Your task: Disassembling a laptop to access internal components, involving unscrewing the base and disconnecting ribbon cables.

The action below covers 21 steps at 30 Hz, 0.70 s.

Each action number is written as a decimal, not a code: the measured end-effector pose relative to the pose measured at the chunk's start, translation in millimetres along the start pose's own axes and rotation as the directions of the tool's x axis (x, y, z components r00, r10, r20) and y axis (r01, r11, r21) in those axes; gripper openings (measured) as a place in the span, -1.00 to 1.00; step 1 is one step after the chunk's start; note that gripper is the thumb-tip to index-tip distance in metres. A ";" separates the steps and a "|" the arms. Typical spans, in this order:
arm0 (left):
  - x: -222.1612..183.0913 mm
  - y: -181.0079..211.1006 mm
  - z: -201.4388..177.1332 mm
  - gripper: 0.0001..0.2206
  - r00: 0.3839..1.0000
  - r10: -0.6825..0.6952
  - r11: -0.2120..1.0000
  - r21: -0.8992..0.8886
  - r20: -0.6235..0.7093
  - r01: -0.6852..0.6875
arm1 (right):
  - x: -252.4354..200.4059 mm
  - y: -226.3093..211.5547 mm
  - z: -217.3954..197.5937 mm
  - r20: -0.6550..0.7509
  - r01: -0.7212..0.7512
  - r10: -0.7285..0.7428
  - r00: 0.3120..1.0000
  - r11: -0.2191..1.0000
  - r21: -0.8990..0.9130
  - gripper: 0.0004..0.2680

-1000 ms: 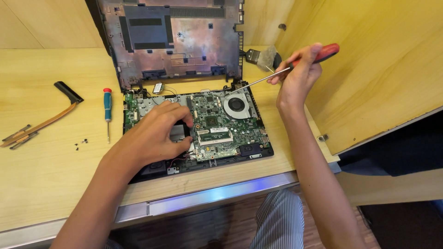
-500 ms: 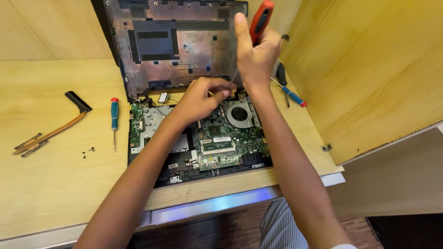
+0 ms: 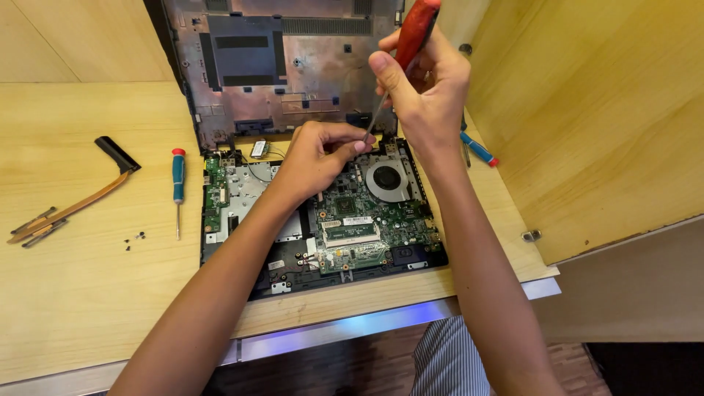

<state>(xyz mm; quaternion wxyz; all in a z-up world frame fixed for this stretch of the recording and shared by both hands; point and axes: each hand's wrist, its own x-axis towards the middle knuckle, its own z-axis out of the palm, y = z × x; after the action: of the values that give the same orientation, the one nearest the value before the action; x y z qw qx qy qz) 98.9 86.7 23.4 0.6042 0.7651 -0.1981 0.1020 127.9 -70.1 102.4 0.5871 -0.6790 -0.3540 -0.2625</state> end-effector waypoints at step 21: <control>-1.9 3.6 1.5 -0.84 0.999 0.007 0.998 0.067 -0.040 -0.004 | 0.3 -4.1 1.6 0.016 0.010 -0.009 1.000 0.999 -0.042 -0.88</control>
<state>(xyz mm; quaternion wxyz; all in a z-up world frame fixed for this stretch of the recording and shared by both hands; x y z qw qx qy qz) 95.5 84.9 25.5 0.5818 0.7821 -0.1844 0.1255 124.7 -68.3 104.9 0.5686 -0.6916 -0.3563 -0.2672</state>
